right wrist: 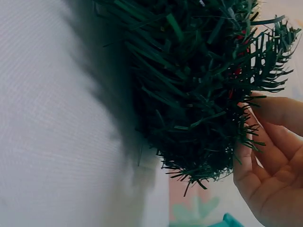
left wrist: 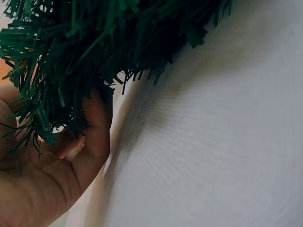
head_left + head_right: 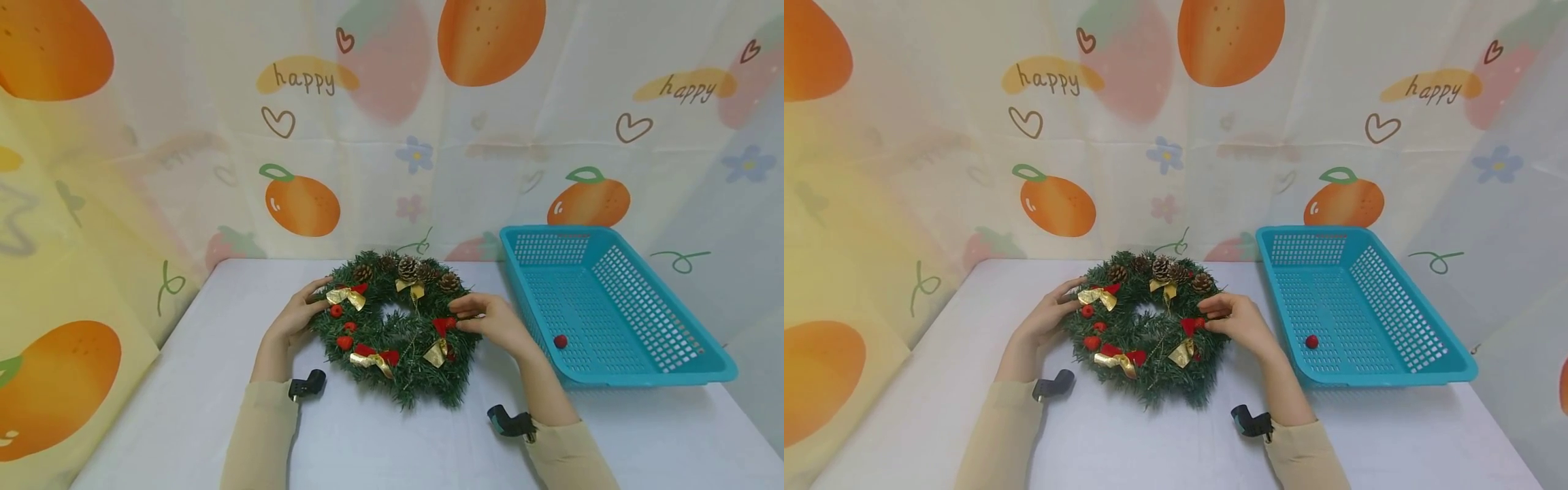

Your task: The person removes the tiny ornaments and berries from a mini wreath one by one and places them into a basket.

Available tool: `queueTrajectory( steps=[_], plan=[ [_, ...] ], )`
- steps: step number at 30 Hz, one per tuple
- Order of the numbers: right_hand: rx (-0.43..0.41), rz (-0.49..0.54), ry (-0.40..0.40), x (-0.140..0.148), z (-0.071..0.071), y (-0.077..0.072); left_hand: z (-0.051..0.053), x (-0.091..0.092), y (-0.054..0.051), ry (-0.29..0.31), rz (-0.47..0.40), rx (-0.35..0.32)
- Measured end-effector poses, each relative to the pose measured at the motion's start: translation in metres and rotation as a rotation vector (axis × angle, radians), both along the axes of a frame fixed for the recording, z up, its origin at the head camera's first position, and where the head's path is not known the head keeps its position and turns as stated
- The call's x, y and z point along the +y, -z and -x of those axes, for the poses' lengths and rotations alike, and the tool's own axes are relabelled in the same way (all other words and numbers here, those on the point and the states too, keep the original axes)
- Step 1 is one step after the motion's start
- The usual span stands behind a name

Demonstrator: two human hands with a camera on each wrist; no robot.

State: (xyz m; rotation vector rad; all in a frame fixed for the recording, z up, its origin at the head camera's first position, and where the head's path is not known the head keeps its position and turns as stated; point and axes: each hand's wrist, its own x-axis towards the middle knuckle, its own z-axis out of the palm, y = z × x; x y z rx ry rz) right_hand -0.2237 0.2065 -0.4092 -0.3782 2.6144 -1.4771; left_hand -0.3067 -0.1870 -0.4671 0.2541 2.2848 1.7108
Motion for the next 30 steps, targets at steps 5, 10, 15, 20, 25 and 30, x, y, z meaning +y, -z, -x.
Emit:
queueTrajectory(
  steps=[5,10,15,20,25,30],
  plan=[
    [0.01,-0.021,0.006,-0.0007,0.0011,0.0029,0.0026,-0.001,0.0011,-0.006,0.026,0.008],
    [0.022,-0.053,0.02,-0.0012,0.0013,0.0041,0.0044,-0.0009,0.0026,-0.003,0.014,-0.006],
    [0.041,-0.088,0.014,-0.0024,0.0009,0.005,0.004,-0.0006,0.0031,-0.007,0.016,-0.014],
    [0.039,-0.11,0.017,-0.003,0.0012,0.0063,0.0042,-0.0008,0.004,-0.002,0.005,-0.017],
    [0.047,-0.111,0.013,-0.0026,0.0014,0.0069,0.0039,-0.0007,0.0041,-0.005,0.016,-0.017],
    [0.06,-0.11,0.013,-0.002,0.0018,0.0061,0.0027,-0.0002,0.0029,-0.018,0.023,-0.021]
  ],
)
